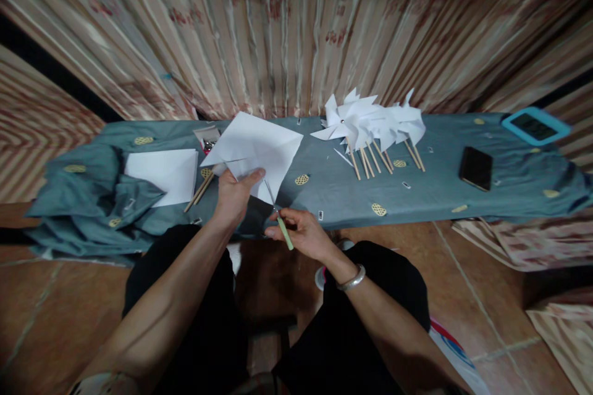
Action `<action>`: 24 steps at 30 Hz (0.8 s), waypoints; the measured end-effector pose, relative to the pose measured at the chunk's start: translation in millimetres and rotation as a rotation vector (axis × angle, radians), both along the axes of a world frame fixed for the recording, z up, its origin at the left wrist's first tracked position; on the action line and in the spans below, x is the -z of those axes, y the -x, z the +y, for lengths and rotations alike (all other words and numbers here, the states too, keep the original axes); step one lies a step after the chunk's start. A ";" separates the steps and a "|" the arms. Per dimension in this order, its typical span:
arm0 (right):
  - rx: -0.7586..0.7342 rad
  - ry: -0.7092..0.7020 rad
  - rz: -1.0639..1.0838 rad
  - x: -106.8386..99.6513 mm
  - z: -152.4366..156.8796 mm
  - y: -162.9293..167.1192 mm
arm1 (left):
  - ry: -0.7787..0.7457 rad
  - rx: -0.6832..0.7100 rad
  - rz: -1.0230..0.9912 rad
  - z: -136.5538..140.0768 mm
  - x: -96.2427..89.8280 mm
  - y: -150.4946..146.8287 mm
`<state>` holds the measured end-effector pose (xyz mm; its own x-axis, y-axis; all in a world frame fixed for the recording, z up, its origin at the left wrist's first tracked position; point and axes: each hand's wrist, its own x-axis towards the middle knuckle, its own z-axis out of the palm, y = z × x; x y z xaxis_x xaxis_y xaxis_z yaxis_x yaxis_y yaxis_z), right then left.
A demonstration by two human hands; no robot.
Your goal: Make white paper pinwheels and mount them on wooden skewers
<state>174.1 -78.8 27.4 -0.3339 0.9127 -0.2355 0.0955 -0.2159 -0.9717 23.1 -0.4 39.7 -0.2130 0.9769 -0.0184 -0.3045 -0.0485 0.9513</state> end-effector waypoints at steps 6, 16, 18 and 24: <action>0.021 0.060 0.038 2.1 0.9 1.3 | 0.023 -0.007 0.007 0.3 1.3 0.2; 0.031 0.070 0.058 -0.4 4.0 1.7 | 0.039 -0.054 -0.007 -2.0 -1.6 0.2; 0.037 0.064 0.059 0.8 4.2 1.7 | 0.063 -0.057 -0.009 -3.2 -2.7 0.3; 0.030 0.041 0.045 5.2 3.6 0.2 | 0.097 -0.080 -0.002 -3.3 -1.6 1.4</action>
